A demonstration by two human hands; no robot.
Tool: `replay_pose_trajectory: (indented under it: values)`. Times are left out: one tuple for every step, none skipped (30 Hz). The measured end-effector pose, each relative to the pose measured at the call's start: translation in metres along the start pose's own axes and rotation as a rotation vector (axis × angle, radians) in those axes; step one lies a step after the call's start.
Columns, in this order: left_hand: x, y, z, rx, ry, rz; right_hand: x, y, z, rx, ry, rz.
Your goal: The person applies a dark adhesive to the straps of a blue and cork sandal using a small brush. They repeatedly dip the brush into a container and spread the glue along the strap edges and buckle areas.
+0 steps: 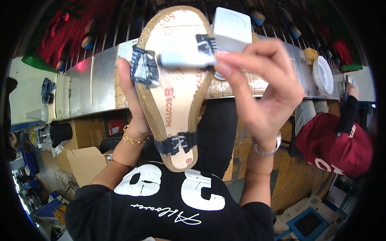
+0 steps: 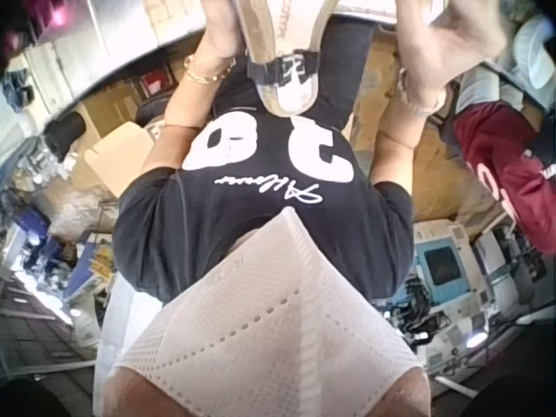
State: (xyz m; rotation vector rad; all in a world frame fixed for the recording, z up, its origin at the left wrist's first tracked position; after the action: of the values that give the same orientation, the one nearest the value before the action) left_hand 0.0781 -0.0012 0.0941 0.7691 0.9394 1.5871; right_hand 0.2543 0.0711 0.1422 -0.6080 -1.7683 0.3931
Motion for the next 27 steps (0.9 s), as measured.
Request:
replay_pose_trajectory:
  values:
    - [0.002,0.001,0.000,-0.032,0.035,0.011,-0.006,-0.002,0.001,0.035,0.039,0.069]
    - [0.005,0.001,0.002,-0.051,0.062,0.022,-0.011,-0.006,0.000,0.061,0.014,0.129]
    - [0.005,0.002,0.004,-0.073,0.094,0.040,-0.016,-0.011,-0.001,0.056,0.017,0.158]
    - [0.005,0.002,0.004,-0.061,0.104,0.039,-0.018,-0.015,0.001,0.052,0.021,0.188]
    - [0.005,0.002,0.005,-0.050,0.117,0.041,-0.020,-0.018,0.005,0.027,0.059,0.176]
    - [0.004,0.002,0.006,-0.031,0.111,0.046,-0.020,-0.021,0.008,-0.001,0.098,0.163]
    - [0.003,0.002,0.008,-0.015,0.105,0.049,-0.021,-0.023,0.010,-0.029,0.138,0.149]
    - [0.002,0.002,0.009,0.003,0.099,0.049,-0.022,-0.026,0.010,-0.068,0.161,0.101]
    - [0.001,0.002,0.010,0.015,0.095,0.051,-0.023,-0.029,0.011,-0.108,0.182,0.050]
    - [0.001,0.001,0.011,0.017,0.104,0.059,-0.024,-0.032,0.011,-0.157,0.196,0.018]
    - [0.001,0.000,0.013,0.017,0.111,0.066,-0.025,-0.036,0.011,-0.209,0.211,-0.014]
    - [0.000,0.001,0.015,0.021,0.122,0.076,-0.027,-0.039,0.011,-0.254,0.227,-0.044]
    - [0.000,0.000,0.015,0.041,0.126,0.087,-0.029,-0.044,0.011,-0.302,0.234,-0.053]
    - [-0.001,0.000,0.016,0.050,0.146,0.104,-0.029,-0.047,0.010,-0.344,0.236,-0.083]
    - [-0.001,0.000,0.016,0.058,0.166,0.121,-0.030,-0.050,0.010,-0.386,0.238,-0.114]
    - [-0.002,-0.001,0.016,0.067,0.186,0.139,-0.031,-0.053,0.010,-0.428,0.241,-0.145]
    - [-0.001,0.000,0.019,0.073,0.217,0.173,-0.032,-0.055,0.009,-0.467,0.234,-0.191]
    - [-0.002,0.000,0.019,0.086,0.226,0.193,-0.033,-0.057,0.008,-0.509,0.223,-0.223]
    - [-0.002,0.000,0.019,0.101,0.237,0.212,-0.034,-0.059,0.007,-0.548,0.212,-0.254]
    - [-0.002,-0.001,0.016,0.123,0.229,0.216,-0.035,-0.061,0.006,-0.585,0.201,-0.287]
    - [-0.002,-0.002,0.015,0.134,0.218,0.210,-0.037,-0.064,0.005,-0.634,0.198,-0.295]
    - [-0.003,-0.002,0.014,0.145,0.209,0.205,-0.036,-0.063,0.005,-0.630,0.194,-0.303]
    - [-0.003,-0.003,0.012,0.145,0.206,0.193,-0.036,-0.062,0.005,-0.622,0.188,-0.310]
    - [-0.003,-0.003,0.012,0.150,0.194,0.175,-0.035,-0.062,0.003,-0.625,0.184,-0.317]
    - [-0.003,-0.002,0.011,0.156,0.186,0.159,-0.032,-0.058,0.002,-0.580,0.177,-0.316]
    - [-0.004,-0.001,0.009,0.169,0.178,0.140,-0.028,-0.052,0.001,-0.524,0.190,-0.290]
    - [-0.002,0.001,0.012,0.154,0.155,0.121,-0.023,-0.047,0.000,-0.449,0.208,-0.245]
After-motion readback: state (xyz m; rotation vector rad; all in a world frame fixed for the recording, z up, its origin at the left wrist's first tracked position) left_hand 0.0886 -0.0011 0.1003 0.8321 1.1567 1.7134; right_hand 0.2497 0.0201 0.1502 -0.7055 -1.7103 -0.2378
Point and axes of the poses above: each hand's wrist, its own x-axis towards the middle knuckle, its own z-axis out of the palm, y = z × x, the point moved 2 cm from there along x, towards the middle knuckle, and after that the axes turned 12 degrees about y, right-handed, at the moved point
